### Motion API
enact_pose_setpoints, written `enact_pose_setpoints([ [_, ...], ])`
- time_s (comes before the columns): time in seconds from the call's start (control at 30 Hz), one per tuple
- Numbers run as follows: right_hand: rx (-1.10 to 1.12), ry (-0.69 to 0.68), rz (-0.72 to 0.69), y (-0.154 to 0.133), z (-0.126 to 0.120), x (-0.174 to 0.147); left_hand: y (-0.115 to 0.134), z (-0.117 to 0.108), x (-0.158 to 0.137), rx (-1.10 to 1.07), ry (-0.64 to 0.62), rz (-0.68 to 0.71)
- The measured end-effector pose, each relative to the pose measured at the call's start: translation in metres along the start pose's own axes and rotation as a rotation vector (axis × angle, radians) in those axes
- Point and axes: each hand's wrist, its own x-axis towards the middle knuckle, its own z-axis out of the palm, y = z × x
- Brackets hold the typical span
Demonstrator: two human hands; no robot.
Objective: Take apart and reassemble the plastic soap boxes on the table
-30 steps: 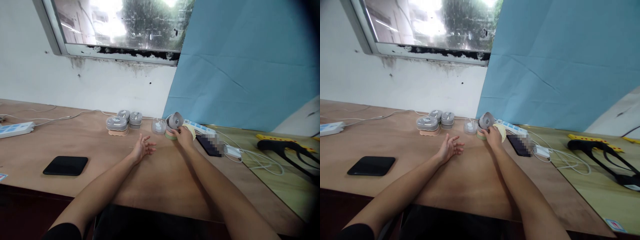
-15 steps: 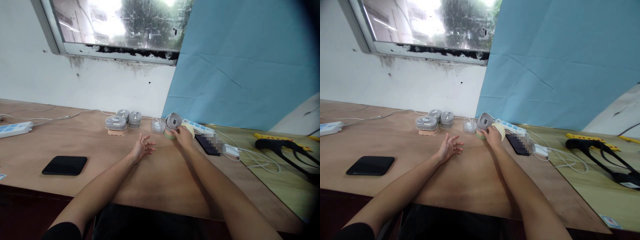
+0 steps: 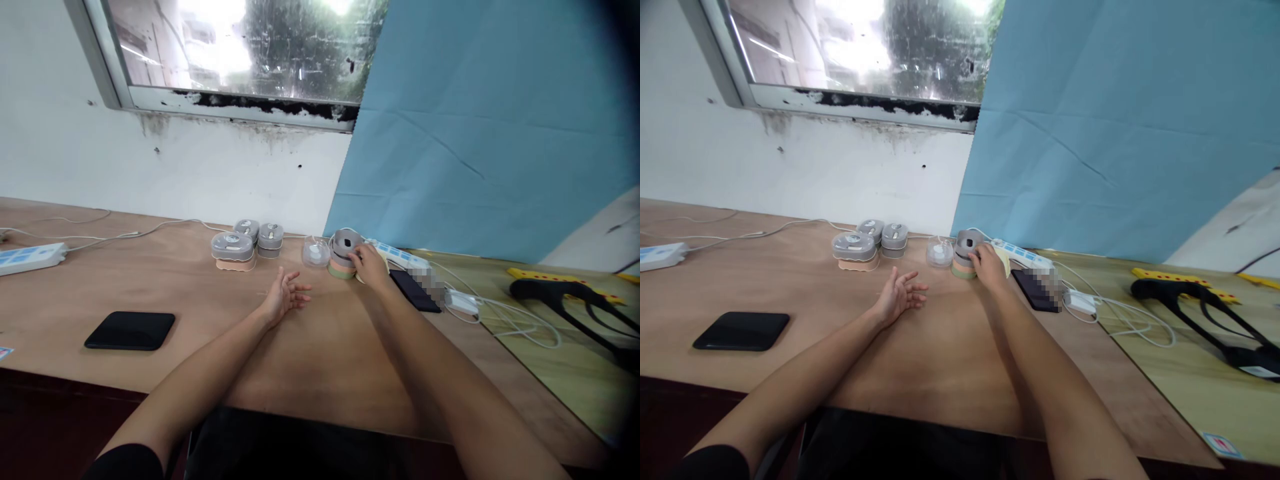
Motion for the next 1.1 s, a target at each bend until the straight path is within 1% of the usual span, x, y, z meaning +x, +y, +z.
enact_pose_setpoints([
  [0.13,0.035,0.001,-0.041,0.008,-0.005,0.001,0.000,0.000,0.001,0.003,-0.005,-0.003],
  [0.23,0.060,-0.022,-0.057,0.008,-0.007,-0.002,-0.001,0.000,0.001,0.001,0.000,-0.008],
  [0.43,0.078,-0.051,0.004,0.004,-0.007,-0.007,-0.002,-0.001,0.001,-0.003,-0.012,-0.007],
  [0.87,0.095,-0.008,0.004,0.006,-0.006,-0.010,-0.003,-0.002,0.001,0.005,-0.019,-0.004],
  [1.1,0.076,0.051,0.031,0.004,-0.006,-0.014,-0.009,-0.004,0.009,0.108,-0.021,-0.008],
])
